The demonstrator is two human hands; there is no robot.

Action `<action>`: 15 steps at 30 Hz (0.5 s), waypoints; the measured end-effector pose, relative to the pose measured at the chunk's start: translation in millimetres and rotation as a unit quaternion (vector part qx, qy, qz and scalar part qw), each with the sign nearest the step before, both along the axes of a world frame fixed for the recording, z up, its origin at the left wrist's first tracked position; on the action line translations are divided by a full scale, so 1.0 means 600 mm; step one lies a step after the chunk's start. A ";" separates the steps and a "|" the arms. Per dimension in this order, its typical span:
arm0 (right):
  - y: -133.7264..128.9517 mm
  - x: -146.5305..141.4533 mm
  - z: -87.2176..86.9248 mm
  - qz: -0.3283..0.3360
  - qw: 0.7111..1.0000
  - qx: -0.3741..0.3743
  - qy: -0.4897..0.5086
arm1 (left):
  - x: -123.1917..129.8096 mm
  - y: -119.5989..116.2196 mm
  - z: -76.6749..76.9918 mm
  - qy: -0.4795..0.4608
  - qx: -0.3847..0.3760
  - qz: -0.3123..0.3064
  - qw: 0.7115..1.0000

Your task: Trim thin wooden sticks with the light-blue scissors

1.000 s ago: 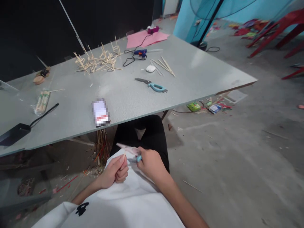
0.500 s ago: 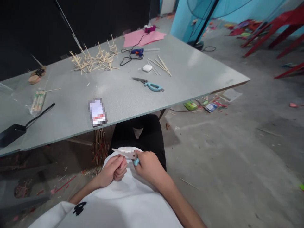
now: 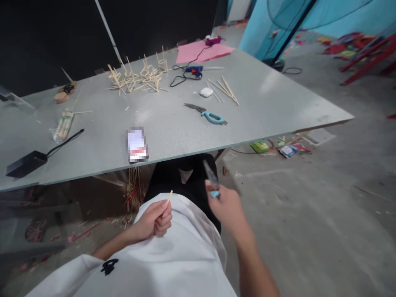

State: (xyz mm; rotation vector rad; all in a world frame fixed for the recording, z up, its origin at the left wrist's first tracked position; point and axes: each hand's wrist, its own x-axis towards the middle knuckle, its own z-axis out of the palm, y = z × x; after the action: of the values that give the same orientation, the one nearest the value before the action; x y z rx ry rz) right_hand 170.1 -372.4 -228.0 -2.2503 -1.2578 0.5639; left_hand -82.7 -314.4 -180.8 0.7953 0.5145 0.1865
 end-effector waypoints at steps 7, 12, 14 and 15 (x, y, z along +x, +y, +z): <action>-0.012 -0.120 0.028 0.245 0.966 -0.008 0.086 | 0.004 0.007 -0.015 0.027 0.002 0.012 1.000; -0.006 -0.128 0.023 0.267 0.962 -0.031 0.038 | -0.008 0.004 -0.023 0.030 0.029 0.003 0.999; -0.002 -0.121 0.013 0.272 0.961 -0.033 0.032 | -0.010 0.004 -0.018 0.040 0.036 -0.008 0.999; 0.001 -0.113 0.005 0.253 0.966 -0.026 0.036 | -0.012 0.004 -0.012 0.049 0.046 -0.018 0.998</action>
State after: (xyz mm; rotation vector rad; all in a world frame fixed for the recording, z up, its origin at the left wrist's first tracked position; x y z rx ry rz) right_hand 102.1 -371.6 -225.1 -1.9197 -1.8086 0.8601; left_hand -89.8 -312.0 -188.3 0.9060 0.5863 0.1396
